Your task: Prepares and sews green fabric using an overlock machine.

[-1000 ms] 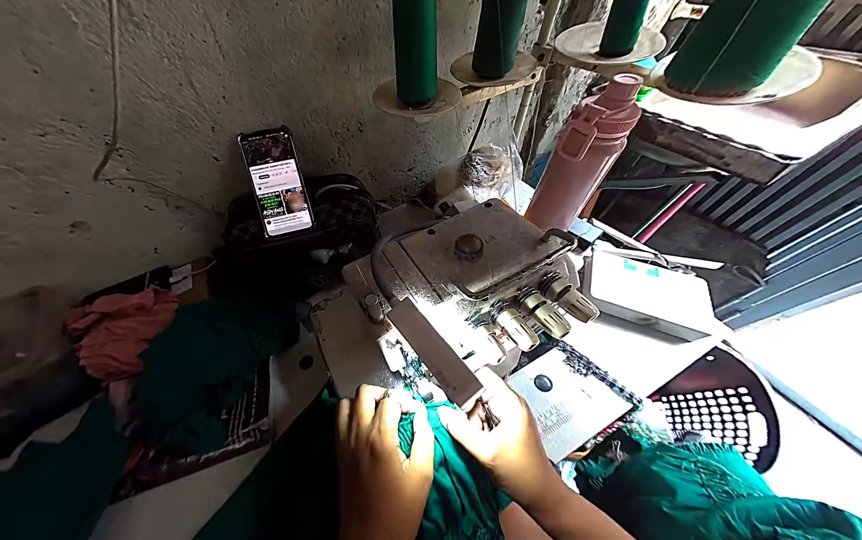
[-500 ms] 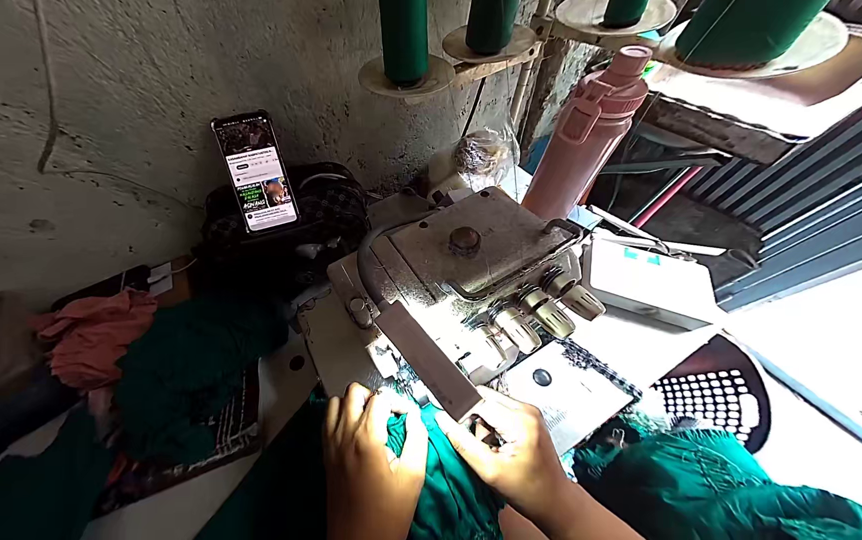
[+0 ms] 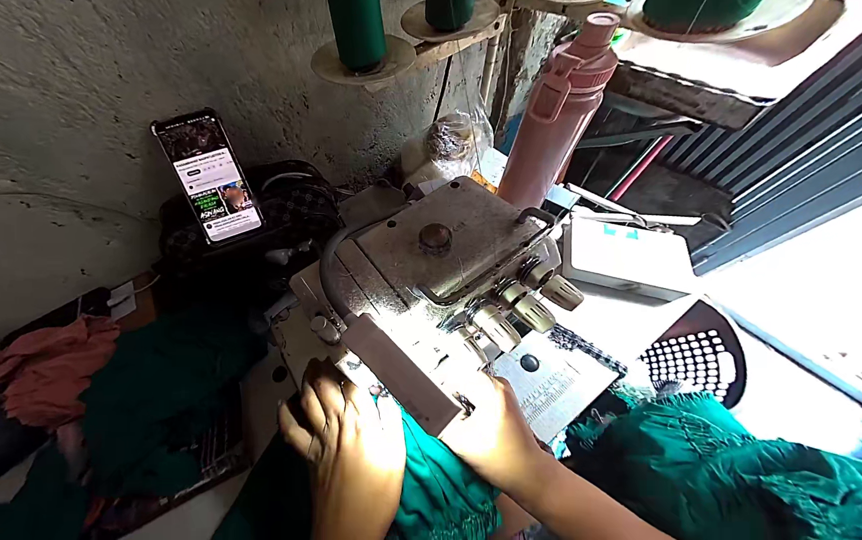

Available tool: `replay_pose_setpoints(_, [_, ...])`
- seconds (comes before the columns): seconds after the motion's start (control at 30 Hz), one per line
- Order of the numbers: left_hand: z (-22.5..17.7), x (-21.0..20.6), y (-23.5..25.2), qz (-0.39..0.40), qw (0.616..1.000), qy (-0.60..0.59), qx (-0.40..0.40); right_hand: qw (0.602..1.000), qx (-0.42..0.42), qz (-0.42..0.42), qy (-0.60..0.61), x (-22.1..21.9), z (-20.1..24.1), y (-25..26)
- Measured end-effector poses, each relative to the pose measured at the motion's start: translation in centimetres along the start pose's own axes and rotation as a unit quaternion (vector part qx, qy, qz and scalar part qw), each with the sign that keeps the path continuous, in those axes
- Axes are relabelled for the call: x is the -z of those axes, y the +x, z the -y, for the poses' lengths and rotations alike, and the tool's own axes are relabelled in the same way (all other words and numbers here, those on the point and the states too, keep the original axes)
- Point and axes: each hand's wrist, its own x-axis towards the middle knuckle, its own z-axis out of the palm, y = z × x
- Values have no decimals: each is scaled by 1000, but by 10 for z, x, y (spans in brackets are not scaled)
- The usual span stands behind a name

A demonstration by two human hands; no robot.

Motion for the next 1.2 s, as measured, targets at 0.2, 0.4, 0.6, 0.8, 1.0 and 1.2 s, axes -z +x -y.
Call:
replay_pose_setpoints(0.2, [3,2,2,13,1000,-14,6,998,-42,26,35,1,1,0])
replay_pose_setpoints(0.4, [4,4,6,34,999,-23,23,997,-56,26,46,-2,1,0])
replay_pose_setpoints(0.6, [24,-5,15,-41,993,-111,-13,997,-67,21,43,-2,5,-1])
replay_pose_setpoints(0.8, [22,-9,17,-67,993,-100,-18,997,-65,16,43,-4,5,-2])
replay_pose_setpoints(1.0, [19,-10,17,-89,993,-81,-9,996,-74,25,40,-3,7,0])
replay_pose_setpoints(1.2, [18,-8,16,-111,984,-137,20,994,-84,42,61,-1,6,1])
